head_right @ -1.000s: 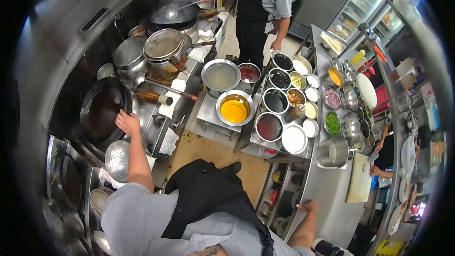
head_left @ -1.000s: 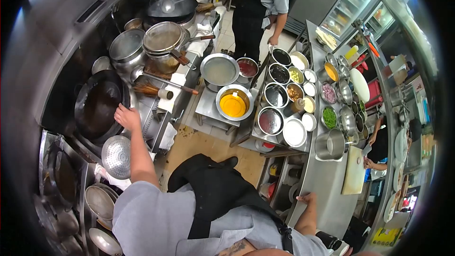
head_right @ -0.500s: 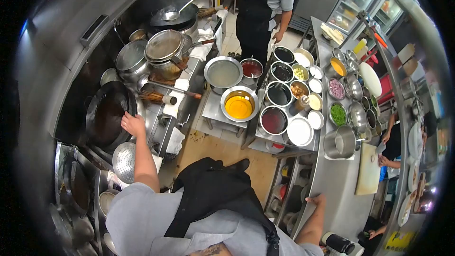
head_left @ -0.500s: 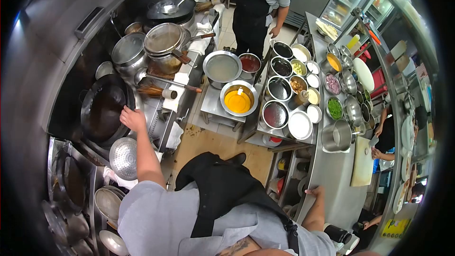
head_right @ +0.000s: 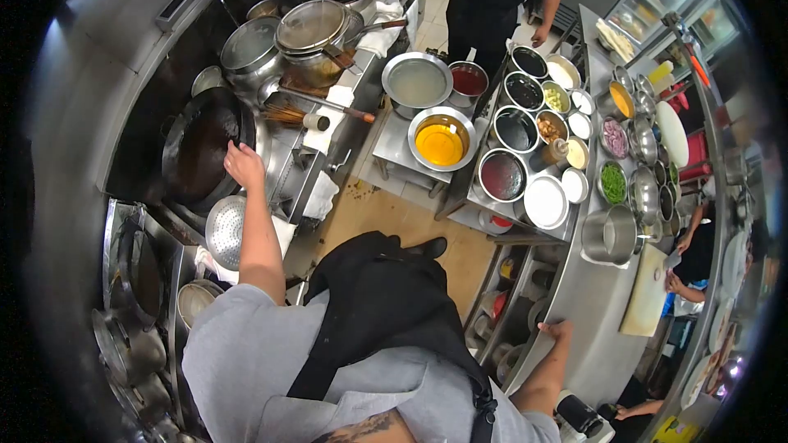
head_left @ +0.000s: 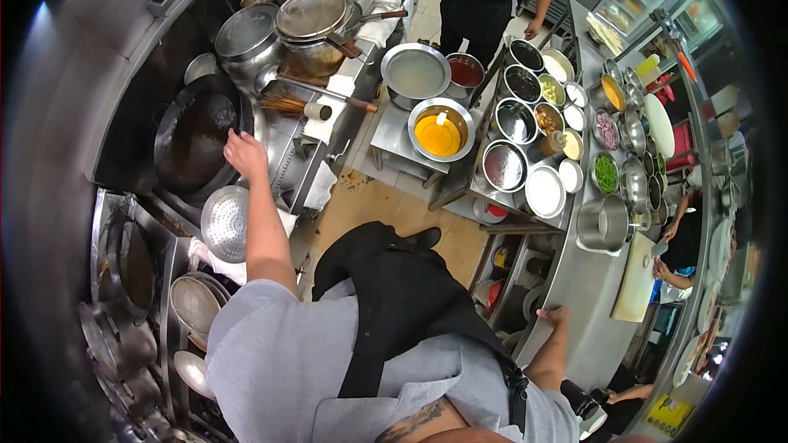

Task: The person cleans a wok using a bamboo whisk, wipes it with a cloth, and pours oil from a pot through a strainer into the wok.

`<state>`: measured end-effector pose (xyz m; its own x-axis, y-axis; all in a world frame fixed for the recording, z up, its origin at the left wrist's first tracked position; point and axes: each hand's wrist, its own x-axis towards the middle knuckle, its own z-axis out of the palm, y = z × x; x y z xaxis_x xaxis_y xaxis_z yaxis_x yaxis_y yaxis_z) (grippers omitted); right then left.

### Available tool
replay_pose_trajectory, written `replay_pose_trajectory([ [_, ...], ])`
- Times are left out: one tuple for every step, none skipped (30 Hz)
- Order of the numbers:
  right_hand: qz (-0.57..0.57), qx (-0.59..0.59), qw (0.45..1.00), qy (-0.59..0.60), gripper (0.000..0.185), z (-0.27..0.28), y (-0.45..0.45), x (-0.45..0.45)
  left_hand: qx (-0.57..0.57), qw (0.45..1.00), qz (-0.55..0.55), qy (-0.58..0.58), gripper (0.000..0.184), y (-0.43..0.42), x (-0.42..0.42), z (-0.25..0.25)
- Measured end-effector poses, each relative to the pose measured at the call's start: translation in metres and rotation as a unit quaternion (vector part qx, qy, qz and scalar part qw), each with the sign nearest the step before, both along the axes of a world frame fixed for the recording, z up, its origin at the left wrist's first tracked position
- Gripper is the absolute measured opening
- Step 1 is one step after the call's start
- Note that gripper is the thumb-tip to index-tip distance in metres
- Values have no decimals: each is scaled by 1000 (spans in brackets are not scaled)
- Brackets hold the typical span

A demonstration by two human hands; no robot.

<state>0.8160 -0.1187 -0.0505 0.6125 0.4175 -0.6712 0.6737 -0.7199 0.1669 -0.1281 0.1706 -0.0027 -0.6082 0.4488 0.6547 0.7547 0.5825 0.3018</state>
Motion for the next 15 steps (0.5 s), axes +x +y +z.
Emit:
replay_pose_trajectory([
  [-5,-9,1000,11,119,4,2,-2,9,1000,-6,3,39,-1,-1,-1],
  [-3,-9,1000,11,119,2,3,-2,9,1000,-4,3,39,-2,-1,-1],
  [-2,-11,1000,3,118,-4,3,0,7,1000,-4,-1,38,-2,-1,0],
  [-1,-12,1000,-5,118,-8,1,3,5,1000,-5,-5,38,-1,-1,0],
  [-2,-10,1000,-4,118,-12,0,7,7,1000,-6,-4,38,-1,-1,1],
  [4,-8,1000,-15,117,-11,0,6,4,1000,-8,2,38,-2,0,1],
  [7,-6,1000,-26,116,-11,0,4,1,1000,-12,9,38,-3,0,1],
  [3,-2,1000,-24,116,-10,-1,4,5,1000,-17,11,38,-2,1,2],
  [2,-8,1000,-21,116,-6,-1,1,2,1000,-9,12,38,-3,2,3],
  [-1,-14,1000,-18,116,-6,0,0,0,1000,-4,13,38,-3,2,1],
  [-13,-8,1000,-17,116,-7,3,0,-8,1000,-1,22,38,-3,1,1],
  [-7,8,1000,-5,117,-6,5,-1,-28,1000,14,6,38,-2,3,2],
  [-8,25,1000,5,118,-3,-4,-1,-48,999,11,11,39,-3,2,3],
  [0,60,998,-14,119,-23,-11,12,-54,998,18,2,39,-5,9,9],
  [6,94,995,-35,119,-52,-24,32,-56,998,13,6,40,-4,6,6],
])
